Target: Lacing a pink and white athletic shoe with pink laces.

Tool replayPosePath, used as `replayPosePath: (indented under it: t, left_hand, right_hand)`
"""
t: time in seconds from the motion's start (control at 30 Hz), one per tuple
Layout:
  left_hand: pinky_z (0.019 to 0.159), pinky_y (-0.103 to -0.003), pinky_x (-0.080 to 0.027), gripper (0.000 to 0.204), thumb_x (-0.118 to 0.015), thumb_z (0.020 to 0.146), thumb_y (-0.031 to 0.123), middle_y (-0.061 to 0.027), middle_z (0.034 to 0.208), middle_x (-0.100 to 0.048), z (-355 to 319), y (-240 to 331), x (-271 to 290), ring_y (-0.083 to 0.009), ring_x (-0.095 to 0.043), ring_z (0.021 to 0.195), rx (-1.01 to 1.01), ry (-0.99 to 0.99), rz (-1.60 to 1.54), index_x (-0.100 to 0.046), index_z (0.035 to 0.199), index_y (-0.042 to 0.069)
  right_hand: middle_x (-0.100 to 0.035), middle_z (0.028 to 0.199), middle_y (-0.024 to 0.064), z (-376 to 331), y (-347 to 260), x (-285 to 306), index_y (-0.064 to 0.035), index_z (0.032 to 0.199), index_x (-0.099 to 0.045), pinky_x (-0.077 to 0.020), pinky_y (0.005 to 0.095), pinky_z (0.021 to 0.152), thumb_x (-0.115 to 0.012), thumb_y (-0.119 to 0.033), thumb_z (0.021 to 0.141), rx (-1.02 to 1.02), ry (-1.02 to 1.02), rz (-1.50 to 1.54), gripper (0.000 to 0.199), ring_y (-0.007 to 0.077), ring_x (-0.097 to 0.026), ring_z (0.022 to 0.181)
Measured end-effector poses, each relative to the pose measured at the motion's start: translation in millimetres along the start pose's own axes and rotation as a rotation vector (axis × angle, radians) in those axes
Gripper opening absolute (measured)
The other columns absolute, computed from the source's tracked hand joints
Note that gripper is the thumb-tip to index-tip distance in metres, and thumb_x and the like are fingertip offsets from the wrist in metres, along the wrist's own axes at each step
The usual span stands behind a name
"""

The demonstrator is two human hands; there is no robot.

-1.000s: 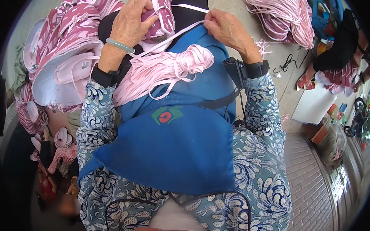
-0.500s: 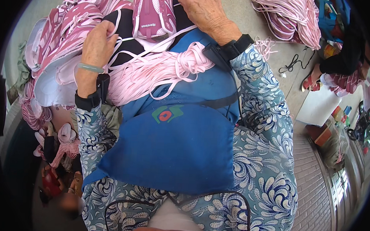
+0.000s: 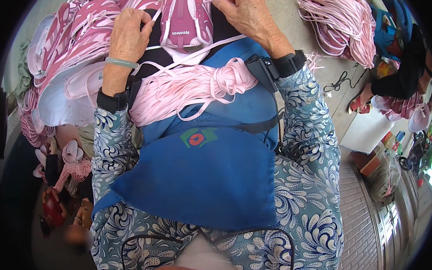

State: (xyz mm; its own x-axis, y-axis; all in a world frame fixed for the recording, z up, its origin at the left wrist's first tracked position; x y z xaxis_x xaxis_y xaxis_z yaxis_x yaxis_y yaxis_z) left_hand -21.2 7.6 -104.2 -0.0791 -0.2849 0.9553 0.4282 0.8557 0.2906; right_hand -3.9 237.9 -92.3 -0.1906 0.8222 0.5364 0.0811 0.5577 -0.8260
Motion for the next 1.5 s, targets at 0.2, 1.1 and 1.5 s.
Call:
replayPosePath:
  t: [0.2,1.1,1.5]
  left_hand:
    - [0.075,-0.041,-0.043,0.016,-0.063,0.079,0.011,-0.0136,0.088,-0.054,4.4,-0.1,2.8,-0.0309,-0.052,0.085,-0.023,-0.01,0.029,-0.058,0.091,0.001]
    - [0.05,-0.026,-0.049,0.023,-0.059,0.083,0.021,-0.0076,0.067,-0.06,47.3,17.2,-39.7,-0.0126,-0.059,0.051,0.53,-0.332,-0.874,-0.052,0.093,0.0]
    - [0.038,-0.021,-0.04,0.026,-0.061,0.086,0.024,-0.0029,0.057,-0.052,41.4,24.8,-37.3,-0.0094,-0.05,0.041,0.549,-0.287,-1.012,-0.048,0.093,0.003]
  right_hand:
    - [-0.06,0.076,0.0188,17.0,-6.5,-9.1,0.0014,0.086,-0.06,-0.0459,0.0344,0.063,-0.055,-0.014,0.084,0.173,0.095,-0.011,0.016,0.03,-0.059,0.07]
    - [-0.062,0.079,0.0176,45.0,-15.0,-17.6,0.0004,0.087,-0.063,-0.049,0.0372,0.067,-0.056,-0.019,0.083,0.241,-0.064,-0.539,0.021,0.0296,-0.061,0.069]
    - [-0.061,0.07,0.0223,39.8,-19.3,-6.8,0.0021,0.077,-0.064,-0.0501,0.0417,0.062,-0.054,-0.013,0.079,0.292,-0.058,-0.402,0.018,0.0363,-0.062,0.065]
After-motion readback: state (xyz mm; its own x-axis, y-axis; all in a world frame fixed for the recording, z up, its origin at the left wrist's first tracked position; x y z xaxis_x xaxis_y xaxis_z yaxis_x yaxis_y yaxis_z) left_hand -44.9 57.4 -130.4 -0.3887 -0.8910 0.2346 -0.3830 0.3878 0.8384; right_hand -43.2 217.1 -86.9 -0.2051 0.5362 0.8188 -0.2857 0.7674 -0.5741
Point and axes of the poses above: each hand's wrist, its own z-axis towards the middle knuckle, its own x-axis out of the back of the hand, y = z × x, the point moved 4 cm from there along z, towards the middle knuckle
